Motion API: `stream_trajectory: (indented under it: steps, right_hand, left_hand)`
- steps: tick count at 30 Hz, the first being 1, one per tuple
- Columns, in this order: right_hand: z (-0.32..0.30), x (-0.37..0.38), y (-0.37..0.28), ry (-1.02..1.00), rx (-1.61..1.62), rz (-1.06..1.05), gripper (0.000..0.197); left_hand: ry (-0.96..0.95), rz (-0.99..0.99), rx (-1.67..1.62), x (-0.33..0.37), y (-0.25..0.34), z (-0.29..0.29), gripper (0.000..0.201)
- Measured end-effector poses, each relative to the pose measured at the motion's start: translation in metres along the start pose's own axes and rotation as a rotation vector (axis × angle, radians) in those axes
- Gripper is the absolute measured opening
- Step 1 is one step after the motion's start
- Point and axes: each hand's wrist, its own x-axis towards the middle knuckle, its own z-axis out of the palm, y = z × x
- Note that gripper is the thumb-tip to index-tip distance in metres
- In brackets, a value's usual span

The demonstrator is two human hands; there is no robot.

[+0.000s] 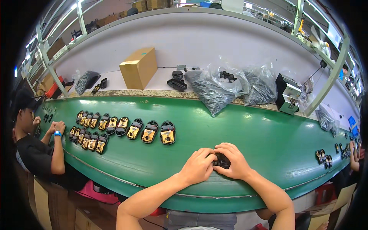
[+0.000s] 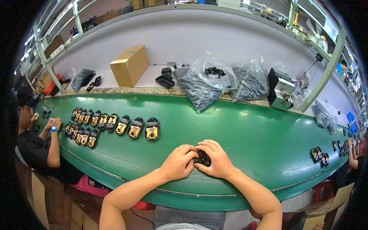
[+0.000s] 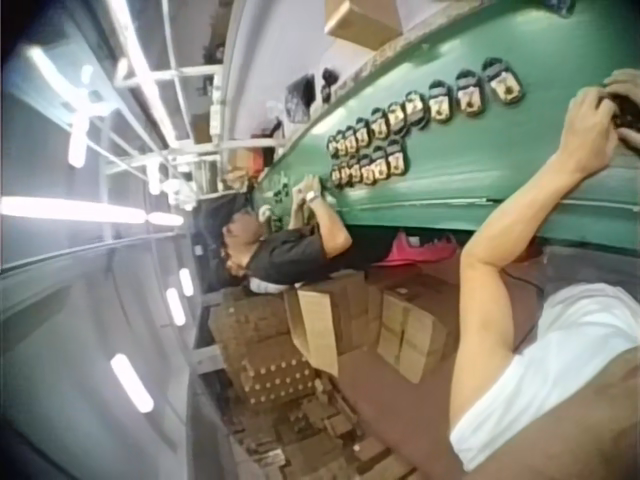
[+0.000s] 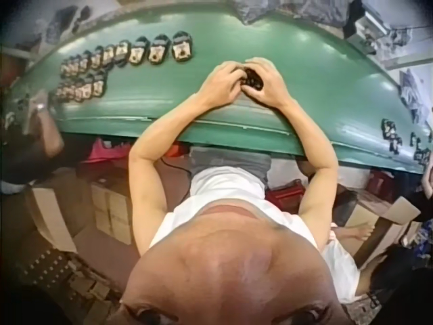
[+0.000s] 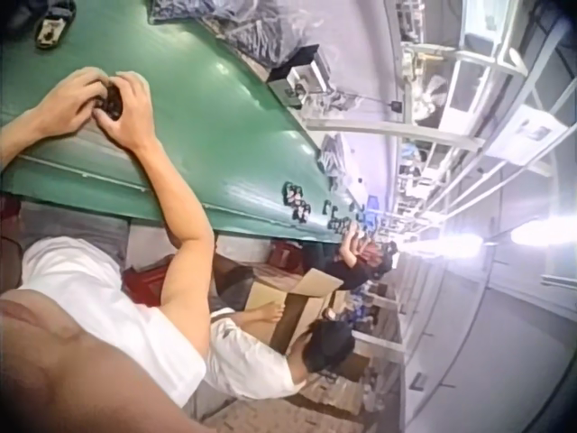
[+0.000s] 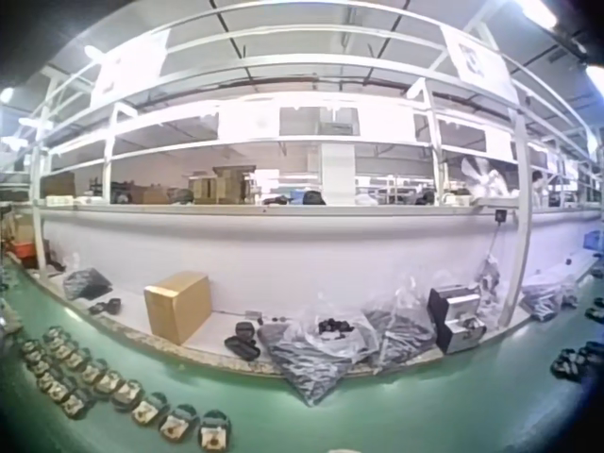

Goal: Assembling electronic devices by inserting small components into plastic housings on an assembly line.

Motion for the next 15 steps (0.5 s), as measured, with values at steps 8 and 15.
stream_trajectory:
  steps: [8, 15]
  right_hand:
    - [0.005, 0.009, -0.014, -0.026, 0.030, -0.017, 0.052]
    - [-0.005, 0.001, -0.016, -0.019, 0.000, 0.086, 0.048]
  left_hand:
    - [-0.034, -0.006, -0.093, -0.010, -0.007, -0.014, 0.029]
    - [0.052, 0.062, -0.179, 0.003, -0.008, 0.009, 0.023]
